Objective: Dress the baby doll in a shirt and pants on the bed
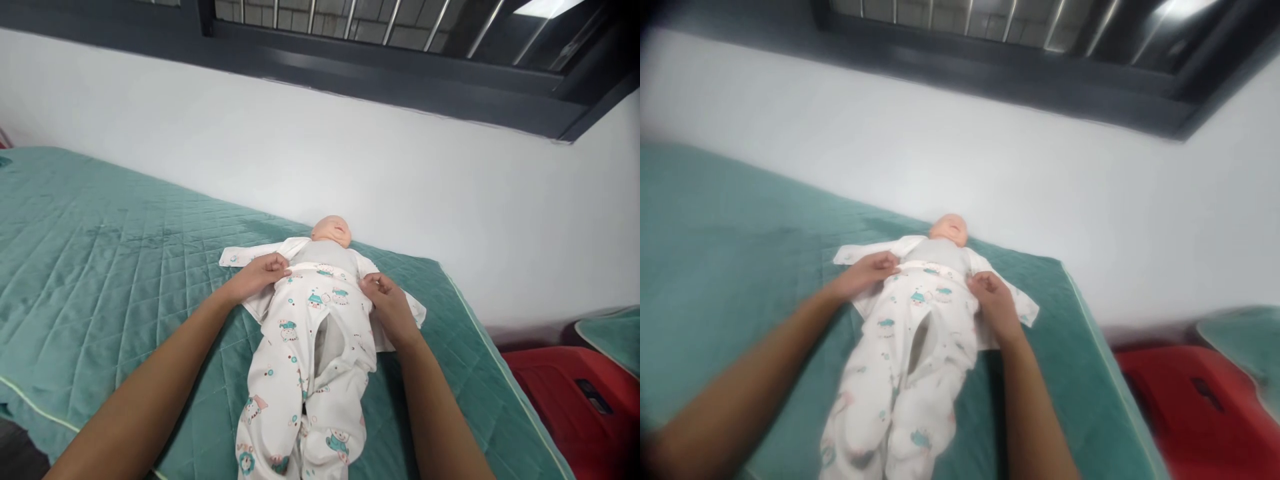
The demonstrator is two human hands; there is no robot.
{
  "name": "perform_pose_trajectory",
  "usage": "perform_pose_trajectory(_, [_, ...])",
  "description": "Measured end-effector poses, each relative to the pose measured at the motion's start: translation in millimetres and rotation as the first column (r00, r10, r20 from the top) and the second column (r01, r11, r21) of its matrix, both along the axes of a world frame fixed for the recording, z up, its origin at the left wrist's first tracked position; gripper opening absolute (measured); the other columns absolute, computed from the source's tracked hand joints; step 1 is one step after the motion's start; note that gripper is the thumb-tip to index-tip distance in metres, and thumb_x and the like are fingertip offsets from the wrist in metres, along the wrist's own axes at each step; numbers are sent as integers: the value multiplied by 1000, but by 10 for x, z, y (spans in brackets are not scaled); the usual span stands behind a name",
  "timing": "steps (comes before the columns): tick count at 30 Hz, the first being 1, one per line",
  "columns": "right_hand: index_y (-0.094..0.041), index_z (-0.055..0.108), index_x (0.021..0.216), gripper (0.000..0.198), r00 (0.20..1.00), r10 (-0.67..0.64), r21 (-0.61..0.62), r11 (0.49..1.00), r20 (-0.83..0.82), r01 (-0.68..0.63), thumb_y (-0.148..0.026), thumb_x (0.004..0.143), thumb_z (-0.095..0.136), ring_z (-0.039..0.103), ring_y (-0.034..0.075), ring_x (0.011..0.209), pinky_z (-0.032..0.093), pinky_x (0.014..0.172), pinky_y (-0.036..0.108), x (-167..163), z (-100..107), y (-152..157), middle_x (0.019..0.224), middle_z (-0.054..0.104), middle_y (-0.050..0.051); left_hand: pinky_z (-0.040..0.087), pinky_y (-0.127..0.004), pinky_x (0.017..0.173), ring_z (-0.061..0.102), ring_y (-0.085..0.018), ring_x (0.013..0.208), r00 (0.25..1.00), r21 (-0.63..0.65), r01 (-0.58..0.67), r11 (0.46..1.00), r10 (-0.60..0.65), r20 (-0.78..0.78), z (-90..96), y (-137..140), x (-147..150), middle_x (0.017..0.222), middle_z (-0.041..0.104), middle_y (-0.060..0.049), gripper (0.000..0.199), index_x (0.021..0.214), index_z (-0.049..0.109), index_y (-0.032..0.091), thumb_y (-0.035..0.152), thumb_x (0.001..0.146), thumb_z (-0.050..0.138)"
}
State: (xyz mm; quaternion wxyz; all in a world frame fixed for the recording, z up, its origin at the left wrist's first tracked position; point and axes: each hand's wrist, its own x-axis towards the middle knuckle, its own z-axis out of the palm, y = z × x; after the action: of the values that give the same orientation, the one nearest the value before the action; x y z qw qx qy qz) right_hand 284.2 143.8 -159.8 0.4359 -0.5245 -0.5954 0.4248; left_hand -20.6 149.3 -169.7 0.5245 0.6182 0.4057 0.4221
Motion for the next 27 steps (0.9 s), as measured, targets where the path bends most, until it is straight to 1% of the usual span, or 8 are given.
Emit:
perform_pose_trajectory(4, [-22,57,81,26,964,160,-39,987,212,-155,-47,80,64,43,13,61,33,60,27,157,10,-30,65,50,-5,36,-24,71,47,-12,76,990,10,129,992,-128,-52,48,-42,-62,79,49,3,19,87,53,18,28,77,66])
perform_pose_trajectory(6, [-23,56,81,21,947,179,-33,984,267,-177,-43,80,62,44,14,63,34,61,27,196,2,-44,66,52,-5,37,-25,71,48,-12,76,988,31,130,991,-127,-87,30,-45,-55,80,50,2,18,86,52,18,26,77,65])
perform_pose_trajectory(11, [-24,53,83,9,888,105,27,991,448,-130,-31,77,56,49,16,67,37,63,29,136,-2,-80,74,58,-3,41,-27,74,52,-15,78,983,187,-97,978,124,-136,-106,-33,50,82,55,1,14,87,50,18,30,83,58])
perform_pose_trajectory(16, [-25,51,85,7,760,-84,73,996,644,48,-29,79,51,51,18,67,37,64,30,-8,-22,-59,74,59,-1,43,-29,75,57,-16,78,895,285,-360,889,415,-164,-157,-49,157,82,62,1,12,88,52,20,32,86,54])
perform_pose_trajectory(19, [-24,53,89,12,754,-167,102,986,635,132,-25,77,50,56,21,77,39,69,30,-57,-81,-8,82,63,2,45,-30,78,60,-17,81,851,312,-433,846,497,-167,-163,-47,197,85,65,0,12,89,54,21,33,86,52])
perform_pose_trajectory(21, [-24,55,92,16,760,-186,88,982,623,168,-24,77,50,58,22,83,40,73,31,-70,-111,18,89,65,4,45,-31,80,61,-18,84,864,305,-391,869,460,-204,-164,-36,198,88,66,-1,14,89,56,21,33,87,51])
perform_pose_trajectory(23, [-23,56,94,18,766,-169,60,984,620,169,-24,78,49,59,22,86,40,74,31,-75,-117,23,91,66,4,45,-32,82,61,-20,88,896,269,-276,923,349,-274,-155,-23,176,91,68,-2,17,90,58,20,34,88,49])
perform_pose_trajectory(27, [-22,55,82,11,739,-103,60,995,666,86,-24,79,46,54,19,74,37,68,30,-81,-68,-23,80,63,3,47,-34,84,61,-22,97,935,194,-82,977,143,-324,-88,-24,103,98,69,-4,20,94,60,19,34,88,48])
